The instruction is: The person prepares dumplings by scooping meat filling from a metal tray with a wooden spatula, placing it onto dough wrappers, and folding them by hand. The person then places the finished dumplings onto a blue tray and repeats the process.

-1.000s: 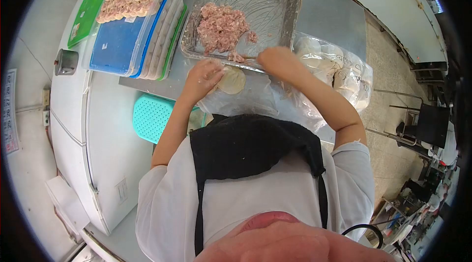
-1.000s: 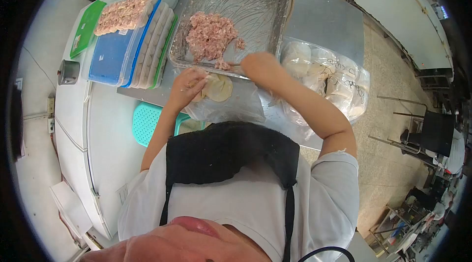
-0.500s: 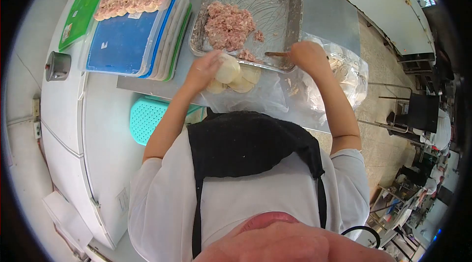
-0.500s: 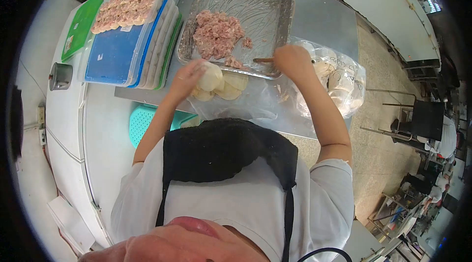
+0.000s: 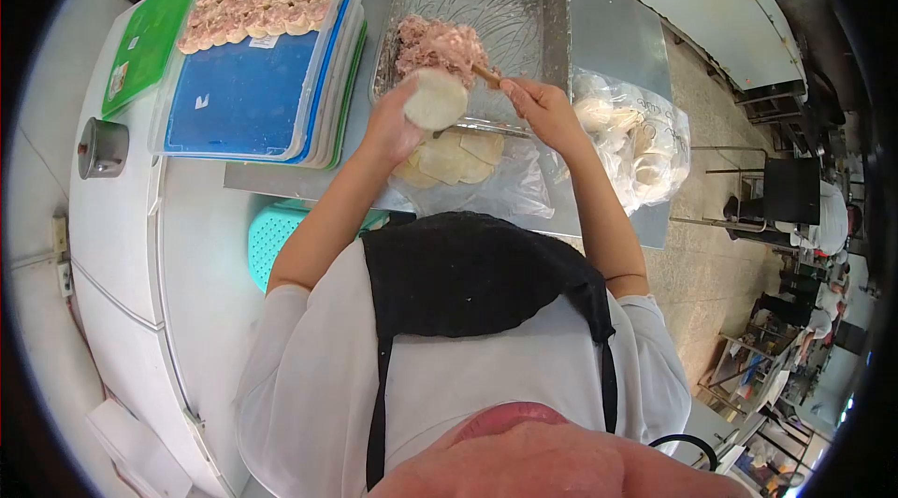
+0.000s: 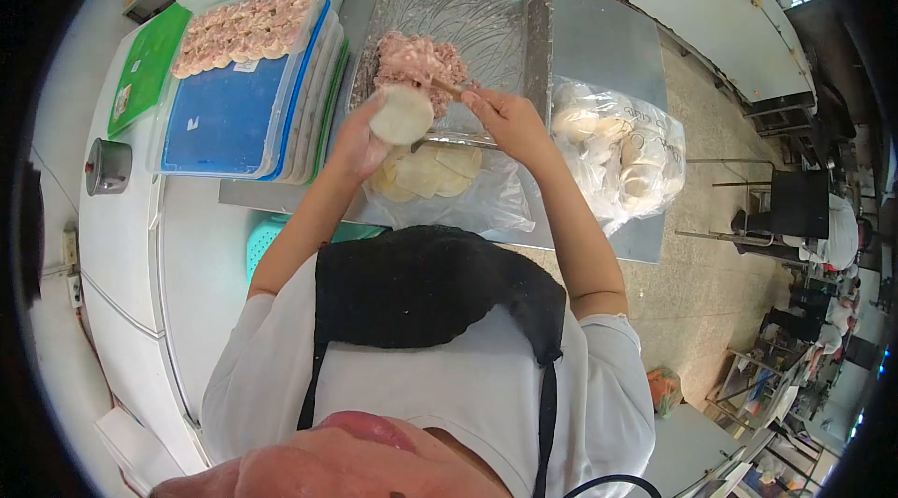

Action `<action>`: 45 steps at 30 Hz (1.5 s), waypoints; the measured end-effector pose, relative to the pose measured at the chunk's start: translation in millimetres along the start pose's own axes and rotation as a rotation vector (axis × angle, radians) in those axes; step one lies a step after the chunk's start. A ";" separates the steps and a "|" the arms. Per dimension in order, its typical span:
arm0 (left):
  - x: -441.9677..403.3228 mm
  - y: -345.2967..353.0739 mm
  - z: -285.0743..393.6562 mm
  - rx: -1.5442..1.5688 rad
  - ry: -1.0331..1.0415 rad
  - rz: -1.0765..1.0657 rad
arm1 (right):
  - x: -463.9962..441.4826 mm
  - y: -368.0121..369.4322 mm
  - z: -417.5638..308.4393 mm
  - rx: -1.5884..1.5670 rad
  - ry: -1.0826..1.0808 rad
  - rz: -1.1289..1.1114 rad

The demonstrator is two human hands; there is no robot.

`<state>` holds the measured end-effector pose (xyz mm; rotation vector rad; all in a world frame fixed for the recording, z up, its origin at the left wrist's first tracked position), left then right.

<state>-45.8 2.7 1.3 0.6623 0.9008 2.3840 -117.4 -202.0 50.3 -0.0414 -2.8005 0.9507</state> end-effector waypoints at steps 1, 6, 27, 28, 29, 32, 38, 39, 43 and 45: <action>-9.9 5.3 4.3 0.209 0.032 0.036 | -2.6 4.1 -0.9 -0.102 -0.053 0.068; -31.0 28.5 27.1 0.509 0.126 0.044 | 0.5 14.3 6.9 0.059 -0.524 0.283; -21.4 69.3 33.7 0.290 0.281 -0.141 | 6.1 -67.9 -9.4 0.055 -0.529 0.148; -15.2 72.3 34.9 -0.090 0.305 -0.102 | 9.6 -72.1 -11.7 0.017 -0.403 0.018; -12.3 74.2 36.2 -0.469 0.318 -0.057 | 13.1 -75.5 -12.8 -0.020 -0.275 -0.112; -11.2 82.6 43.2 -0.887 0.508 -0.182 | 17.4 -86.6 -18.1 0.024 -0.284 -0.248; -21.5 88.5 50.8 -1.252 0.425 -0.480 | 0.1 -75.3 2.7 -0.002 -0.423 -0.361; -20.6 86.4 50.5 -1.255 0.422 -0.472 | -6.9 -72.2 10.1 -0.005 -0.427 -0.368; -21.9 74.5 37.1 -1.400 0.258 -0.303 | -47.5 -57.9 43.8 0.036 -0.497 -0.435; -26.3 60.4 27.8 -1.311 0.111 -0.182 | -56.6 -58.6 43.6 0.071 -0.531 -0.430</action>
Point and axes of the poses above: each hand's wrist, its own x-axis away from the middle knuckle, its own y-axis out of the palm, z = x × y, the point moved 3 cm from there along -x, towards the middle knuckle, and after that the axes turned 1 degree about -z, right-handed, at the moved point
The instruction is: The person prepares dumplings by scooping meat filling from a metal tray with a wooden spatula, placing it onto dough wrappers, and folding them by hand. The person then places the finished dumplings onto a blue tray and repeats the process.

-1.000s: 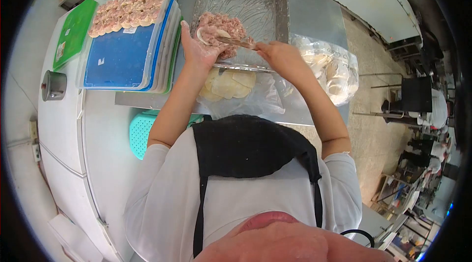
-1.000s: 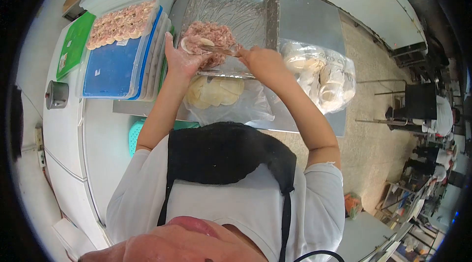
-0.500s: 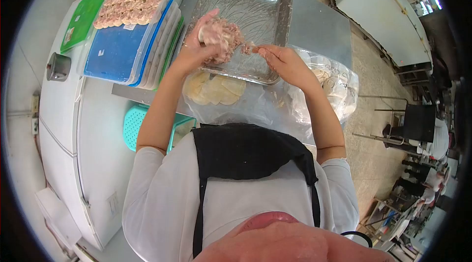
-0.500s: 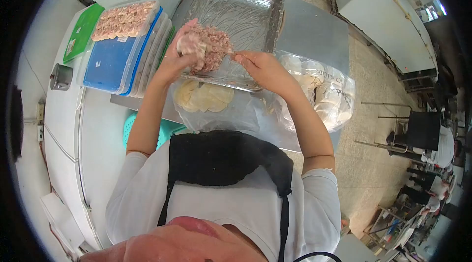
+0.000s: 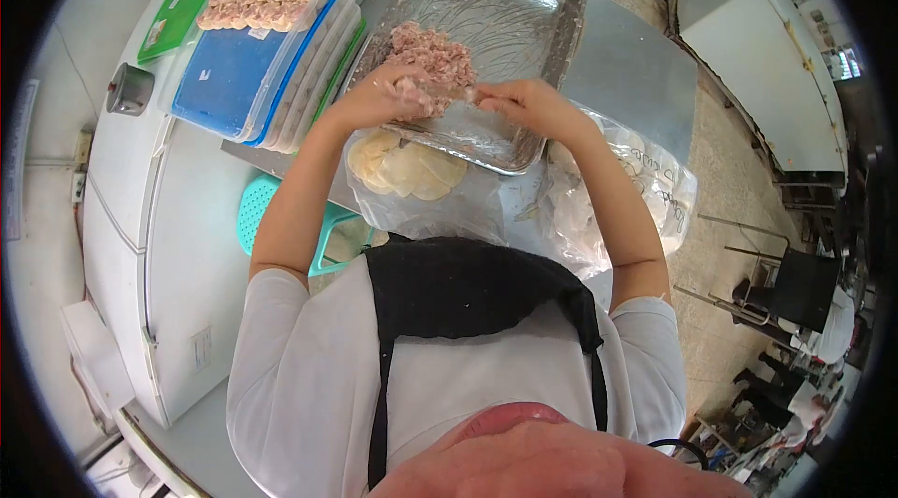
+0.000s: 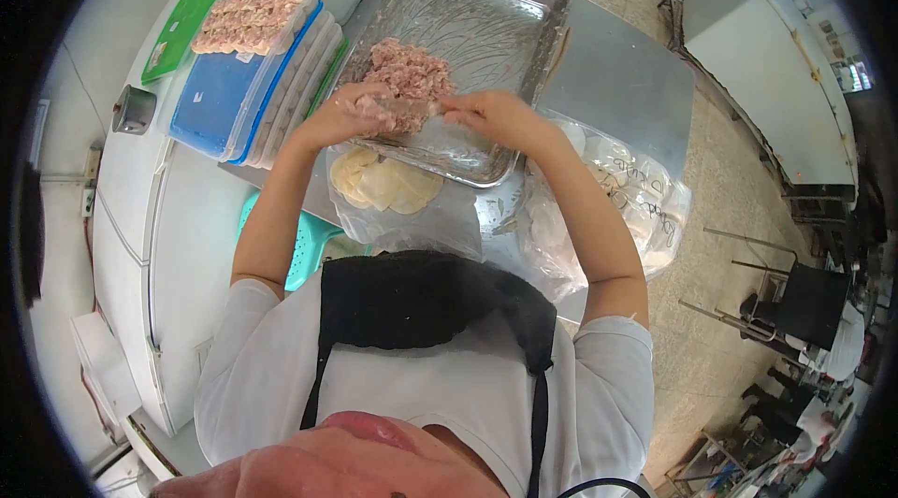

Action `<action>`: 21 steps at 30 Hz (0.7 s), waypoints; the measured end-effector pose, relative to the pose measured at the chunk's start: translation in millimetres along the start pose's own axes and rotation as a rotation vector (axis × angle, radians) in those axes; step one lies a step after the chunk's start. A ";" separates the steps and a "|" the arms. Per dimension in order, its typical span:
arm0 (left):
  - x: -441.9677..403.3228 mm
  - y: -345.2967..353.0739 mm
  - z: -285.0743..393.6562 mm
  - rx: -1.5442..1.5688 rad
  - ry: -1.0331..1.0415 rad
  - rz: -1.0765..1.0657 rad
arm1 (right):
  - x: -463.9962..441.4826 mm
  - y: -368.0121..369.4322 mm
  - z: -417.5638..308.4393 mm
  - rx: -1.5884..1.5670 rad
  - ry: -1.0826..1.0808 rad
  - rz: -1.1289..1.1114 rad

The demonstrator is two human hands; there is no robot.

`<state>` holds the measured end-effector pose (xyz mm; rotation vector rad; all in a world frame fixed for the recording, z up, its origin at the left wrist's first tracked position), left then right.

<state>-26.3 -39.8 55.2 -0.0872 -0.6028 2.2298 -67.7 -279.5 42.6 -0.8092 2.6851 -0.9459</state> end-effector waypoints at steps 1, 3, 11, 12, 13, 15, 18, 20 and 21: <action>-2.5 -1.1 -14.7 0.191 -0.115 0.109 | -2.8 -9.6 -8.9 0.240 0.018 0.097; -5.5 -5.4 -34.8 0.376 -0.228 0.235 | -6.8 -9.1 -23.4 0.479 0.020 0.196; 14.8 -13.0 -1.8 0.097 -0.276 0.327 | -5.9 13.8 35.4 0.686 0.221 0.070; 21.8 -12.1 7.6 0.134 -0.269 0.357 | 0.1 8.7 26.4 0.680 0.224 0.068; 24.1 -11.4 11.5 0.132 -0.268 0.352 | 7.3 -5.4 8.4 0.563 0.253 0.096; 26.3 -14.7 30.9 -0.068 0.149 0.413 | 20.2 -22.5 -12.9 0.459 0.280 0.133; 31.4 -17.2 37.4 -0.027 0.149 0.307 | 39.3 -31.7 -43.8 0.142 0.091 0.340; 26.6 -15.8 40.9 -0.064 0.196 0.243 | 42.1 -20.6 -67.6 -0.027 0.112 0.219; 24.0 -15.0 42.3 -0.103 0.230 0.190 | 40.3 -10.6 -67.9 -0.017 0.120 0.231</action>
Point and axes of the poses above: each hand's wrist, its own x-axis away from the middle knuckle, its own y-axis out of the palm, z = x × y, the point moved 3 cm from there along -x, towards the middle knuckle, and after that the axes turned 1 degree about -z, right-handed, at the moved point
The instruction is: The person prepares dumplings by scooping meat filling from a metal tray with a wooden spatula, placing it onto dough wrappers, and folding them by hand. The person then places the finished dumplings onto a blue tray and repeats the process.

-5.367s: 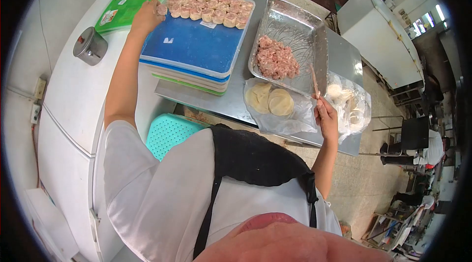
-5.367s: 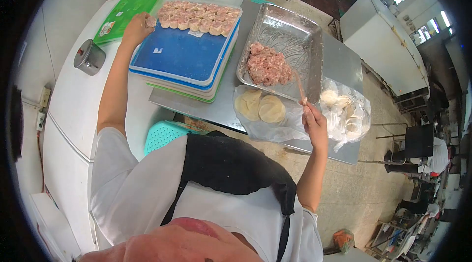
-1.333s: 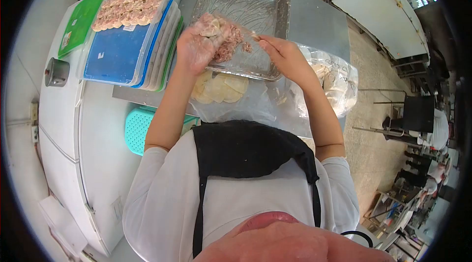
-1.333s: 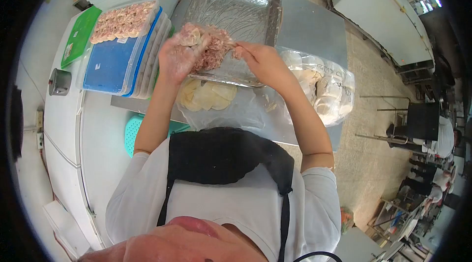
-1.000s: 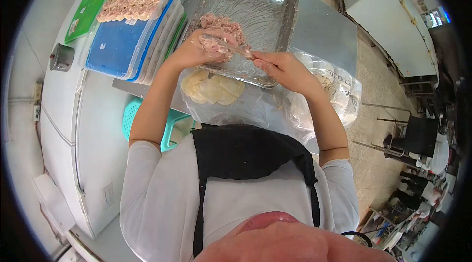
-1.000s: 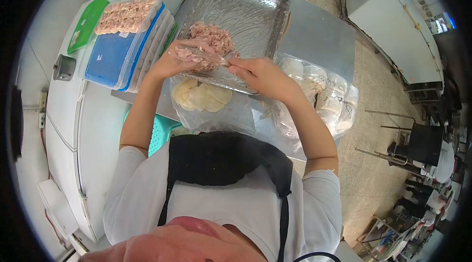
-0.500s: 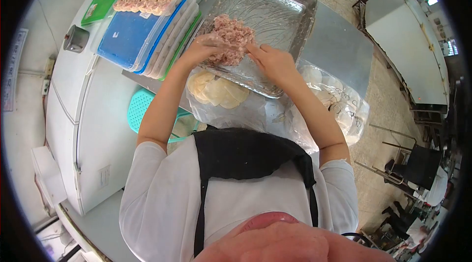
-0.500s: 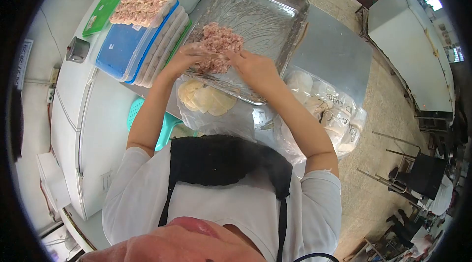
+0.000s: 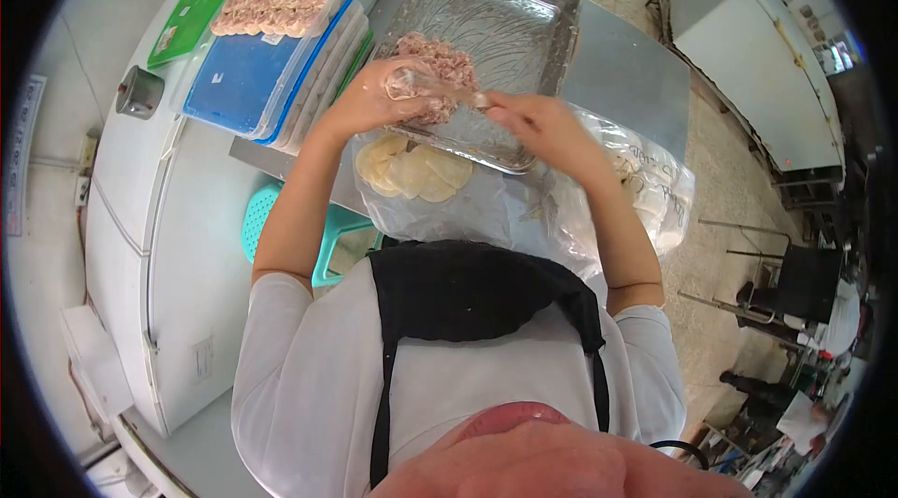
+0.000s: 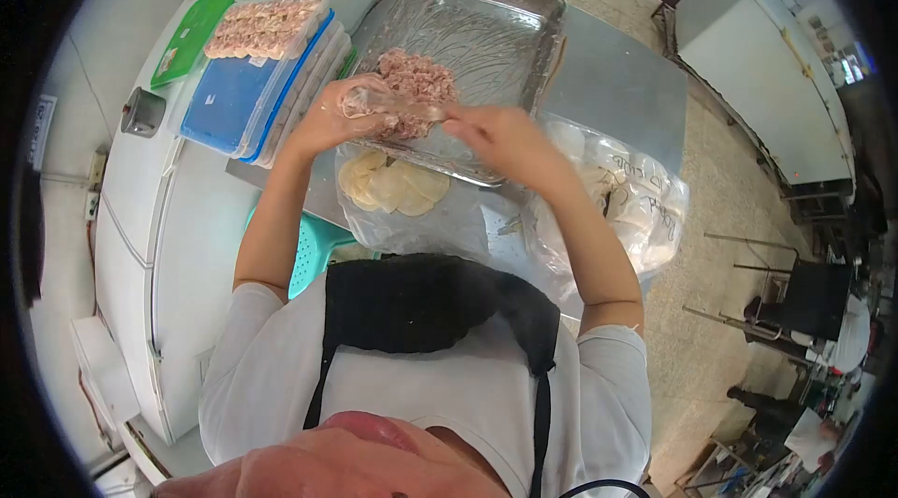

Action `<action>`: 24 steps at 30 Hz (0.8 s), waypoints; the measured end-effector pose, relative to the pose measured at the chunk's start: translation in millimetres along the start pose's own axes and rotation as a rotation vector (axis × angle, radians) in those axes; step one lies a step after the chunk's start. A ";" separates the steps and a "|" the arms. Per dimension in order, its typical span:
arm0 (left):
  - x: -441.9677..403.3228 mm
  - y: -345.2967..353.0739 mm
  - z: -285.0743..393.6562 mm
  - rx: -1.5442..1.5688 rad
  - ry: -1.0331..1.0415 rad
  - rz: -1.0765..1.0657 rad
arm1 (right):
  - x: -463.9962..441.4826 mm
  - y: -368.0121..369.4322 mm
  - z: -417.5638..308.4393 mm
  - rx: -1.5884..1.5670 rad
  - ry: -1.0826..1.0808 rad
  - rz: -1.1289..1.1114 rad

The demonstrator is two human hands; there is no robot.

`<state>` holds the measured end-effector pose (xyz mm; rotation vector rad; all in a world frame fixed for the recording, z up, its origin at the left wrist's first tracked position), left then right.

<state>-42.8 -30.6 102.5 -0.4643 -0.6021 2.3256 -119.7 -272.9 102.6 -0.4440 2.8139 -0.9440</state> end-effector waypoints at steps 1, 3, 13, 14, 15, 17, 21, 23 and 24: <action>-1.8 -0.9 -1.2 0.005 0.014 -0.006 | -1.0 14.4 3.0 0.042 -0.101 0.010; -2.6 -1.6 0.9 -0.168 0.196 -0.081 | -4.5 15.5 2.0 0.095 -0.198 0.027; 3.9 -33.3 -4.5 0.021 0.042 -0.004 | 9.4 32.9 -61.8 0.370 -0.112 0.320; 6.3 -38.7 0.8 0.005 0.060 -0.031 | 5.7 42.1 -60.1 0.398 -0.037 0.255; 10.1 -44.3 3.5 -0.012 0.076 -0.054 | 7.3 40.0 -64.9 0.404 -0.032 0.263; 23.4 -60.0 6.6 -0.031 0.177 0.006 | 8.9 29.5 -79.4 0.317 -0.121 0.263; 41.5 -93.1 12.3 0.082 0.024 -0.109 | -2.8 62.4 -123.5 0.259 -0.196 0.380; 49.0 -110.2 1.5 0.070 -0.008 -0.115 | -21.3 93.2 -131.3 0.275 -0.079 0.264; 52.5 -119.6 -4.7 0.058 -0.042 -0.122 | -25.7 98.2 -138.6 0.278 -0.085 0.259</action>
Point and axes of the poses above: each hand's wrist, its own x-axis away from the middle knuckle, its own y-axis out of the palm, z = x × y, the point moved 3 cm from there along -x, towards the middle knuckle, and after that the axes turned 1 degree about -z, right-handed, at the moved point
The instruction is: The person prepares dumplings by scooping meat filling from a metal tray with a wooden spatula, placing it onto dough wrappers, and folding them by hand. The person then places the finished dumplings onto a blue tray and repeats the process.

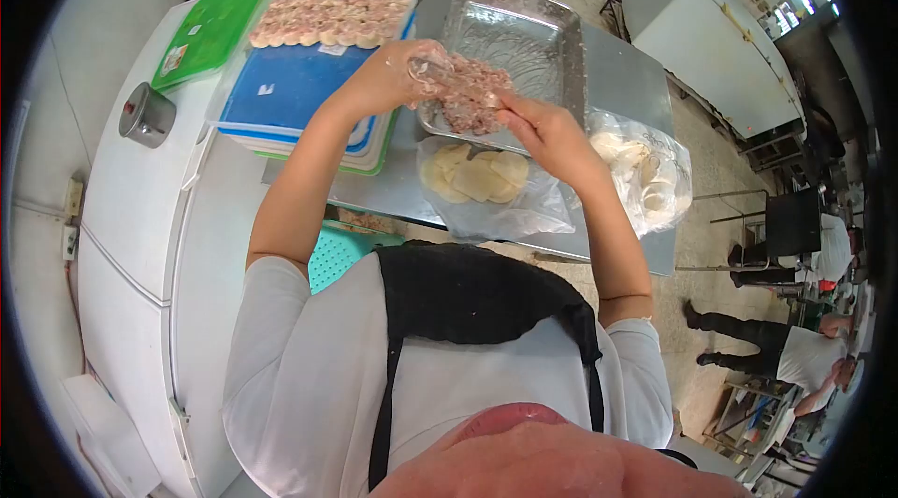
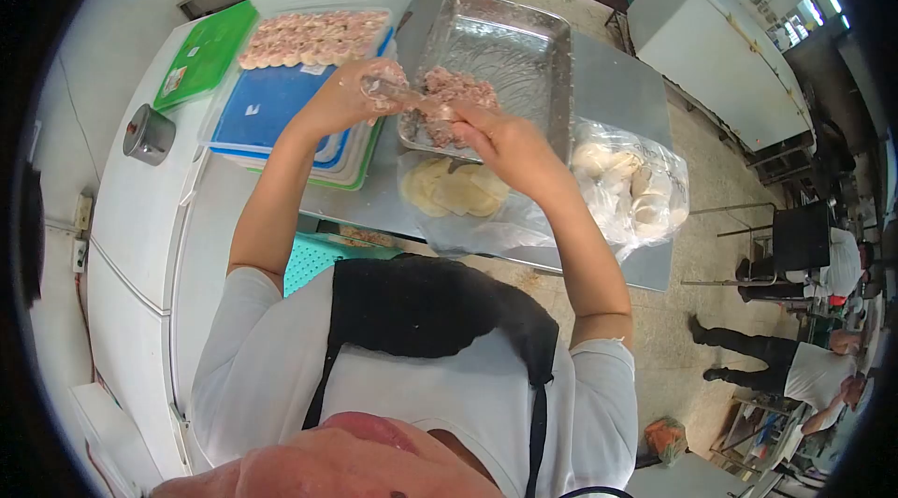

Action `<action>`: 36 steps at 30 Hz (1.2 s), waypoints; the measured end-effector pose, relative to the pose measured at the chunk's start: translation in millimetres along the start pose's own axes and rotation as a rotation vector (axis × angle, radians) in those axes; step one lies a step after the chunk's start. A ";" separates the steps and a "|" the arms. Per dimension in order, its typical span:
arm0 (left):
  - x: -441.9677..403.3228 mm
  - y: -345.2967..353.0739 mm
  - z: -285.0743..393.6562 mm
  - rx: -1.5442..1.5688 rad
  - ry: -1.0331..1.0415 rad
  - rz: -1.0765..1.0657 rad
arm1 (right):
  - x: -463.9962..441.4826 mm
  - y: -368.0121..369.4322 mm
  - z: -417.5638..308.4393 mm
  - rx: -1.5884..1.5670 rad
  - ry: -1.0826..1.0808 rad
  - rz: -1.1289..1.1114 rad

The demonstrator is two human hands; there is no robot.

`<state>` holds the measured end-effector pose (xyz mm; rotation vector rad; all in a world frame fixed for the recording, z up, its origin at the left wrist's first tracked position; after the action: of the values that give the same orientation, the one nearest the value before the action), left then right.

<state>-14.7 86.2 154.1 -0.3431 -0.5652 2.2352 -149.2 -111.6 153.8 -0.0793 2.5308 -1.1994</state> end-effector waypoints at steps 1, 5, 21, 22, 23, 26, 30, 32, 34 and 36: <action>6.4 -11.1 -2.5 0.002 -0.001 0.010 | -3.6 -0.4 -6.6 0.001 0.008 0.029; 38.8 -73.7 -25.0 -0.349 0.318 0.268 | 1.6 15.3 10.2 -0.112 0.088 0.132; 4.6 -89.5 -93.4 -0.451 0.181 0.184 | 86.8 64.2 32.3 -0.627 0.608 0.402; -2.5 -84.1 -95.4 -0.502 0.170 0.161 | 88.6 65.1 32.9 -0.627 0.611 0.407; -6.5 -79.8 -97.6 -0.502 0.173 0.157 | 90.3 66.2 33.8 -0.596 0.611 0.408; -12.0 -70.1 -84.3 -0.635 0.127 0.126 | 101.1 64.0 42.2 -0.588 0.617 0.413; -25.1 -58.9 -78.4 -0.705 0.050 0.130 | 118.6 50.5 61.9 -0.604 0.646 0.380; -27.9 -59.2 -76.0 -0.739 0.032 0.155 | 119.6 41.8 68.4 -0.612 0.642 0.362; -27.1 -61.1 -66.4 -0.639 -0.035 0.095 | 120.1 36.0 80.0 -0.622 0.636 0.343; -21.0 -70.0 -70.9 -0.610 0.041 0.094 | 118.6 30.5 95.3 -0.599 0.599 0.313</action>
<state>72.8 131.8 129.1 -0.7312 -1.2291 2.0931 -227.0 -185.5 41.8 0.5930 3.1678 -0.3387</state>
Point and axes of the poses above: each hand's wrist, its own x-axis away from the middle knuckle, its own y-axis out of the palm, z = x × y, the point moved 3 cm from there along -x, towards the middle knuckle, and after that the axes turned 1 degree about -z, right-handed, at the moved point
